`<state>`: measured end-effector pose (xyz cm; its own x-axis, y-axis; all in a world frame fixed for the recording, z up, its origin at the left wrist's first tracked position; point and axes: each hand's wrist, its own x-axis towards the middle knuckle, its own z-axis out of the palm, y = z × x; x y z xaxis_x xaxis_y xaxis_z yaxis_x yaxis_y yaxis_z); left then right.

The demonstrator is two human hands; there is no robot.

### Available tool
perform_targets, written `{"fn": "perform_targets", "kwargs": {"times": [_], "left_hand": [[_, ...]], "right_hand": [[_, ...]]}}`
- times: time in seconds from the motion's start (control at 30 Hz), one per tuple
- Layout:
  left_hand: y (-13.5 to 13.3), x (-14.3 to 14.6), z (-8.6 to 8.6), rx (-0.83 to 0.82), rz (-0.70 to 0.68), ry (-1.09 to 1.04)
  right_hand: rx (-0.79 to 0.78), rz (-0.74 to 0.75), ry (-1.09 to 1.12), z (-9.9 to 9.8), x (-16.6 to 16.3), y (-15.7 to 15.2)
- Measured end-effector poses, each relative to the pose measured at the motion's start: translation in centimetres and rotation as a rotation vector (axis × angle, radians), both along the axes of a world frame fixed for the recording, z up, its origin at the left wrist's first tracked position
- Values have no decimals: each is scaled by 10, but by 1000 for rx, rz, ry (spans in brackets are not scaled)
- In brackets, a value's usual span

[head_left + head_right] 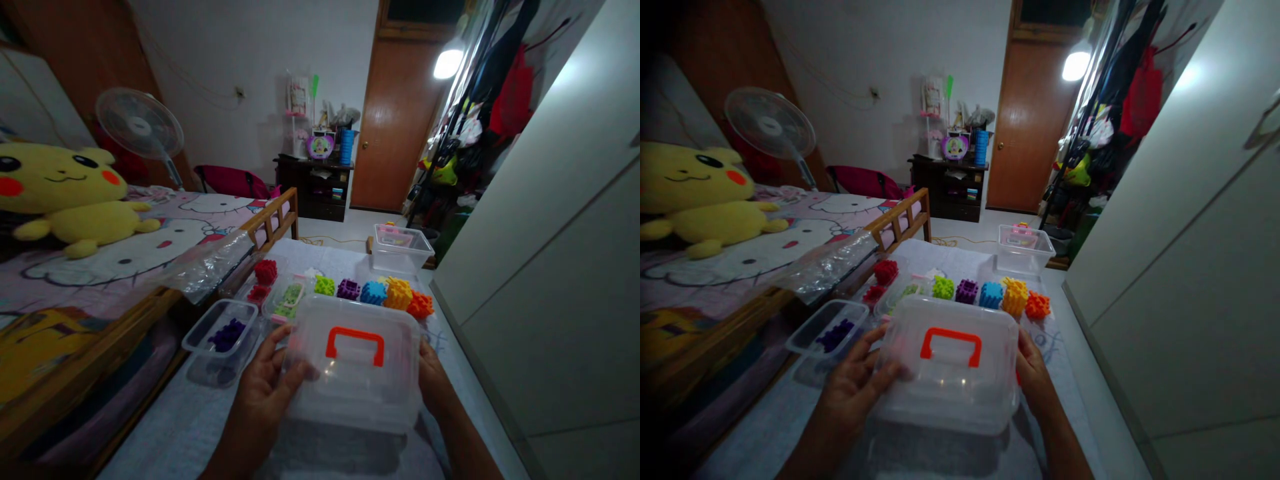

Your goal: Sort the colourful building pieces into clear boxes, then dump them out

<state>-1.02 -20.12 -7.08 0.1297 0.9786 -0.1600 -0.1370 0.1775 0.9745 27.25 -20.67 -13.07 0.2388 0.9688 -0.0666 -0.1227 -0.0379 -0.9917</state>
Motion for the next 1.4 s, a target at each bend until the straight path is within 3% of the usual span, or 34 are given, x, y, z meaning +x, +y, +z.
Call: {"fn": "perform_targets", "kwargs": {"times": [0.23,0.4,0.57,0.73,0.93,1.07,1.4], "left_hand": [[7,-45,-7,-130,-35,-183],[4,-82,-9,-156,93,-51],[3,-99,-12,-158,165,84],[5,-103,-26,-151,109,124],[11,-103,-45,-248,-24,-40],[14,-99,-57,-276,-98,16],[20,-71,-69,-300,-52,27]], "right_hand": [[-30,9,193,5,-3,0],[-65,-65,277,11,6,1],[-128,-131,315,8,25,6],[-152,-145,354,8,37,6],[-167,-227,344,13,36,4],[-153,-276,340,16,36,4],[-148,-286,331,14,32,4]]}}
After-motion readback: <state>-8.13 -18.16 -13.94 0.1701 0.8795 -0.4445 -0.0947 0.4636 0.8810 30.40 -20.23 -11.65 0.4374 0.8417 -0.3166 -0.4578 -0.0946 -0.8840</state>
